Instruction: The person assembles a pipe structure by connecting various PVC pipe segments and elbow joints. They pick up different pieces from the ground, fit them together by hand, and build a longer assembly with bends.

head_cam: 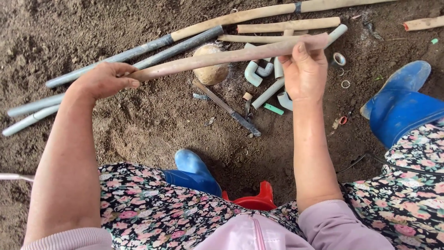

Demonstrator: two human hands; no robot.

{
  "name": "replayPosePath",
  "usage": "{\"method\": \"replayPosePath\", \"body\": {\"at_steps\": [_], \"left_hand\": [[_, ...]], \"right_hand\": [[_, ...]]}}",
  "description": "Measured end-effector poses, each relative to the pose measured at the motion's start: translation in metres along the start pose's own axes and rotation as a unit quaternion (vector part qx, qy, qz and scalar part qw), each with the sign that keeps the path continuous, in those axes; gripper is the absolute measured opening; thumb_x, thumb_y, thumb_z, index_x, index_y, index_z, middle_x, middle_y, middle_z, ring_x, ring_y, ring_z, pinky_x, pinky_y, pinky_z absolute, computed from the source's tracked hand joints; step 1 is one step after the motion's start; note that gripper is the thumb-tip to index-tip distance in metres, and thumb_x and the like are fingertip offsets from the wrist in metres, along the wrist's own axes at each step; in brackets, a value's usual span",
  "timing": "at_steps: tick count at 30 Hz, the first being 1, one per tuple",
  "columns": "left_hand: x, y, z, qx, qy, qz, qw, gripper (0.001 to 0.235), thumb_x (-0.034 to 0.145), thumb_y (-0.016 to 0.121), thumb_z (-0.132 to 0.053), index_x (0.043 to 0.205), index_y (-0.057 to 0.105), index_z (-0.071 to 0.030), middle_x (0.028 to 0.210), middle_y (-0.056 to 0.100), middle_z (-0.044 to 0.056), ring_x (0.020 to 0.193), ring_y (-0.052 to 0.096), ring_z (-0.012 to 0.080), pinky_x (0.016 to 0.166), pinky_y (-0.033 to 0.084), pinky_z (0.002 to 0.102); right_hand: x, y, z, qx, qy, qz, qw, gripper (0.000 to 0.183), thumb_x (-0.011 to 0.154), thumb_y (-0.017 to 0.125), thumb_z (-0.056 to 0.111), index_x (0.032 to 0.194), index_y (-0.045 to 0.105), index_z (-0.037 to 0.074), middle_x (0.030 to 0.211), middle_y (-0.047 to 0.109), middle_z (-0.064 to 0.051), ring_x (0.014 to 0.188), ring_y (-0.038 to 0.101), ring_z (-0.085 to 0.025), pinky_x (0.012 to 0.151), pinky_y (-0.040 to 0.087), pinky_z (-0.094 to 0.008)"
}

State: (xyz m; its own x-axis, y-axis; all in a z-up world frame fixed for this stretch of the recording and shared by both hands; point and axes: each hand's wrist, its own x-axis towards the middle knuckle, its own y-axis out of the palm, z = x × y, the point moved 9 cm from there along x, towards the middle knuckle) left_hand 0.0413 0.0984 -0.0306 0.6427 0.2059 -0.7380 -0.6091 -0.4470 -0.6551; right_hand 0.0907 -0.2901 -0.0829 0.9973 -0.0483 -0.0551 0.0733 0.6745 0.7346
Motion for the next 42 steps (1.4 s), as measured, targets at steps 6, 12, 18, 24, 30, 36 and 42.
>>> {"method": "replayPosePath", "body": {"at_steps": [6, 12, 18, 24, 30, 36, 42], "left_hand": [[0.065, 0.006, 0.025, 0.081, 0.167, -0.059, 0.981, 0.052, 0.078, 0.066, -0.031, 0.127, 0.056, -0.013, 0.123, 0.058, 0.013, 0.112, 0.052, 0.0310, 0.092, 0.039, 0.046], [0.025, 0.017, -0.001, 0.037, 0.104, 0.014, 0.994, 0.027, 0.088, 0.060, -0.022, 0.114, 0.061, -0.021, 0.114, 0.061, 0.001, 0.105, 0.054, 0.0201, 0.096, 0.039, 0.045], [0.025, 0.011, 0.015, 0.108, 0.048, -0.007, 0.993, 0.034, 0.086, 0.062, -0.032, 0.119, 0.057, -0.026, 0.125, 0.057, -0.003, 0.122, 0.046, 0.0215, 0.112, 0.008, 0.063], [0.033, 0.037, -0.030, 0.098, 0.146, -0.050, 0.983, 0.033, 0.081, 0.061, -0.047, 0.107, 0.058, -0.028, 0.103, 0.061, -0.007, 0.099, 0.054, 0.0158, 0.097, 0.029, 0.047], [0.126, 0.129, -0.069, 0.176, 0.239, -0.174, 0.939, 0.036, 0.079, 0.069, -0.042, 0.111, 0.061, -0.027, 0.103, 0.064, 0.001, 0.098, 0.062, 0.0203, 0.095, 0.037, 0.053], [0.123, 0.176, -0.085, 0.182, 0.246, -0.136, 0.942, 0.037, 0.085, 0.064, -0.039, 0.117, 0.058, -0.022, 0.106, 0.063, 0.001, 0.102, 0.061, 0.0200, 0.096, 0.039, 0.050], [0.093, 0.151, -0.106, 0.061, 0.266, -0.095, 0.957, 0.043, 0.083, 0.064, -0.046, 0.122, 0.054, -0.031, 0.113, 0.065, -0.003, 0.110, 0.060, 0.0193, 0.098, 0.035, 0.046]], "right_hand": [[0.008, -0.034, -0.026, -0.012, 0.094, 0.025, 0.995, 0.014, 0.083, 0.076, 0.022, 0.088, 0.068, 0.032, 0.121, 0.065, -0.005, 0.102, 0.057, -0.024, 0.072, 0.036, -0.032], [0.000, -0.030, -0.040, -0.045, 0.129, 0.034, 0.990, 0.025, 0.086, 0.074, 0.021, 0.109, 0.063, 0.026, 0.121, 0.063, -0.006, 0.115, 0.058, -0.026, 0.090, 0.053, -0.037], [-0.009, -0.056, -0.100, 0.045, 0.220, -0.175, 0.959, 0.020, 0.085, 0.056, 0.006, 0.104, 0.061, 0.008, 0.105, 0.067, -0.015, 0.097, 0.065, -0.030, 0.081, 0.058, -0.044], [-0.034, -0.039, -0.149, 0.070, 0.265, -0.212, 0.938, 0.024, 0.086, 0.055, 0.008, 0.108, 0.064, 0.010, 0.101, 0.067, -0.015, 0.102, 0.063, -0.029, 0.091, 0.056, -0.047], [-0.056, -0.011, -0.184, 0.050, 0.323, -0.153, 0.932, 0.009, 0.089, 0.057, 0.009, 0.097, 0.060, 0.007, 0.099, 0.064, -0.014, 0.100, 0.063, -0.036, 0.088, 0.059, -0.047], [-0.066, -0.052, -0.212, 0.040, 0.350, -0.142, 0.925, 0.012, 0.087, 0.062, 0.007, 0.099, 0.058, 0.004, 0.101, 0.062, -0.014, 0.103, 0.060, -0.036, 0.093, 0.057, -0.047], [-0.048, -0.034, -0.192, -0.039, 0.317, -0.031, 0.947, 0.028, 0.084, 0.067, 0.009, 0.111, 0.059, 0.011, 0.106, 0.062, -0.012, 0.105, 0.060, -0.031, 0.097, 0.054, -0.048]]}}
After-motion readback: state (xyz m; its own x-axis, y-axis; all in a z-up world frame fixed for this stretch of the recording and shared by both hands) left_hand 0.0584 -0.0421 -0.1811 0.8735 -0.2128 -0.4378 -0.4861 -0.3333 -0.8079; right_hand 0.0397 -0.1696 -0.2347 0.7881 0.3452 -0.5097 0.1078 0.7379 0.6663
